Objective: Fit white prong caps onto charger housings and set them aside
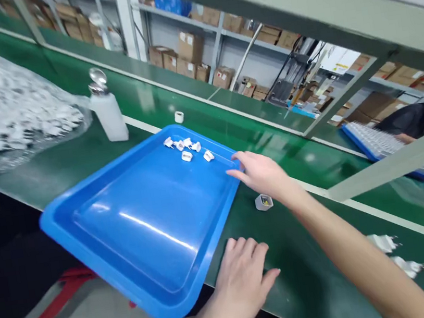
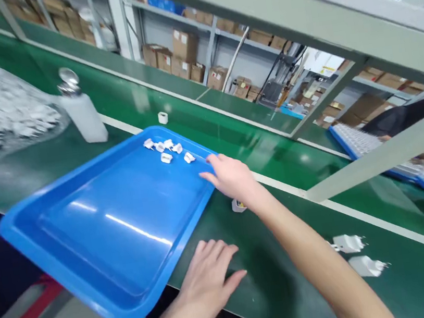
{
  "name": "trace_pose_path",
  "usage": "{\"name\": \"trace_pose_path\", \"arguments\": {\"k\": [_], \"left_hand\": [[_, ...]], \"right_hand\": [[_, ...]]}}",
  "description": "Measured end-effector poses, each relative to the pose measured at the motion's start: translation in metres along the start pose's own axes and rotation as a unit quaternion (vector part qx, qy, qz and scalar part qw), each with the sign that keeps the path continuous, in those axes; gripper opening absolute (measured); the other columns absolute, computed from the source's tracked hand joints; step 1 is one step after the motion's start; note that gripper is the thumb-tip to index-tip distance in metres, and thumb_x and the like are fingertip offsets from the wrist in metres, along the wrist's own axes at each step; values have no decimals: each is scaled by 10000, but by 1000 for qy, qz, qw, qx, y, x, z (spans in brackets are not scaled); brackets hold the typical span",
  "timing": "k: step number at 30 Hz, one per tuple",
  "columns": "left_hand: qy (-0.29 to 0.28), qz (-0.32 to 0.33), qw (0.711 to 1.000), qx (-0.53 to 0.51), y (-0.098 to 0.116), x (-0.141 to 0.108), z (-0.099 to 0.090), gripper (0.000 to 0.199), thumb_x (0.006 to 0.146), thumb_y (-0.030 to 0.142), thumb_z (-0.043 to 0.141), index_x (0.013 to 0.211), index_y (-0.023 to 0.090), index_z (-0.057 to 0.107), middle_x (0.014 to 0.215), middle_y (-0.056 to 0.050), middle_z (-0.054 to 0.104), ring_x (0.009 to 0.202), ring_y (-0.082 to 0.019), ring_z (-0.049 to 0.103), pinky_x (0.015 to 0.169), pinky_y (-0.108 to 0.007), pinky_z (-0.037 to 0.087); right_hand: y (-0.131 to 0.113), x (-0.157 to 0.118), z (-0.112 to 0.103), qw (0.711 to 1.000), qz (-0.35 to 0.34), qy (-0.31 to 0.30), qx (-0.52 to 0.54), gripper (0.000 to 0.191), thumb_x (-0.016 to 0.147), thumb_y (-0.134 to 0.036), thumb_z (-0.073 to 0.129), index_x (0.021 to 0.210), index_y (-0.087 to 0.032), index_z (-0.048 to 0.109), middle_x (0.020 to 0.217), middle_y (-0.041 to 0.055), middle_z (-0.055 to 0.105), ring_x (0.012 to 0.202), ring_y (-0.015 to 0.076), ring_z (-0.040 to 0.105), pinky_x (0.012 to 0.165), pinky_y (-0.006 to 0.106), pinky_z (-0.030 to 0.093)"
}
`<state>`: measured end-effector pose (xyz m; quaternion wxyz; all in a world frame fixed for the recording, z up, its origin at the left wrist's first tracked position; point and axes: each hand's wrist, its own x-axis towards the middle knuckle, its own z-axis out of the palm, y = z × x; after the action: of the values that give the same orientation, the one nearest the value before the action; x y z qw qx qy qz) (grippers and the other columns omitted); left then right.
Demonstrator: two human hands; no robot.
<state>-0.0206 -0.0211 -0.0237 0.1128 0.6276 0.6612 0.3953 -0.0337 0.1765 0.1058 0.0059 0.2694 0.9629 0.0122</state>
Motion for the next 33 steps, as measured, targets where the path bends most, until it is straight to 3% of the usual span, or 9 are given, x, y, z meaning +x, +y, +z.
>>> {"name": "trace_pose_path", "arguments": {"k": [4,7,12,15,20,24,28,30,33], "left_hand": [[38,1,999,22,-2,2,0,233,873,236,782,1056,211,641,945,-24,692,869,-246,658,809,-411,488],[50,-3,998,28,-1,5,-3,225,848,180,781,1019,209,637,894,-10,689,819,-226,664,773,-387,501],[32,-21,999,-15,-2,-3,0,188,931,179,657,1114,215,632,939,-31,694,871,-252,670,841,-439,519],[12,-54,998,-11,0,-1,6,374,951,217,621,1321,209,564,1084,-72,705,986,-286,691,907,-476,529],[21,-123,990,72,18,62,8,820,956,283,671,1627,143,223,1614,-216,396,1346,-349,562,998,-450,542],[-53,-74,980,176,24,108,5,519,969,51,557,1479,135,510,1515,-167,541,1319,-339,574,1038,-489,514],[-86,-67,978,180,19,85,2,363,983,43,492,1300,142,638,1095,-99,704,964,-297,664,824,-469,547],[-69,-55,985,151,17,64,2,272,976,115,561,1232,160,643,1113,-92,684,964,-296,644,813,-468,536],[-26,-33,996,80,19,45,12,490,916,215,714,1369,187,532,1319,-104,628,1084,-294,617,860,-448,524]], "right_hand": [[-32,102,15,999,-27,-11,41,335,1023,-372,652,1281,-160,621,1220,116,666,1037,250,675,904,433,569],[-29,118,13,995,-59,-13,82,229,997,-344,695,1124,-154,673,1132,66,682,984,217,674,896,429,580],[26,24,2,981,-79,85,157,175,1042,-275,592,1198,-199,608,1174,87,630,1073,222,639,987,398,535],[64,-52,3,969,-42,149,193,192,1062,-334,536,1212,-215,555,1131,96,589,933,215,657,842,378,592],[93,-117,37,947,-27,208,242,106,1034,-330,603,1101,-248,608,1130,96,589,987,227,668,746,327,618],[87,-140,70,942,-40,213,254,80,1042,-234,582,1062,-238,659,1183,106,616,1057,228,683,869,355,618],[80,-170,92,944,-69,179,269,216,1048,-134,529,1166,-241,675,1211,99,660,1089,213,689,941,352,598],[79,-185,99,940,-69,178,283,245,1039,-114,547,1230,-231,647,1199,98,672,1102,211,681,951,351,593],[80,-200,102,934,-67,182,301,228,1012,-116,616,1213,-218,651,1212,99,668,1127,217,672,971,359,589]]}}
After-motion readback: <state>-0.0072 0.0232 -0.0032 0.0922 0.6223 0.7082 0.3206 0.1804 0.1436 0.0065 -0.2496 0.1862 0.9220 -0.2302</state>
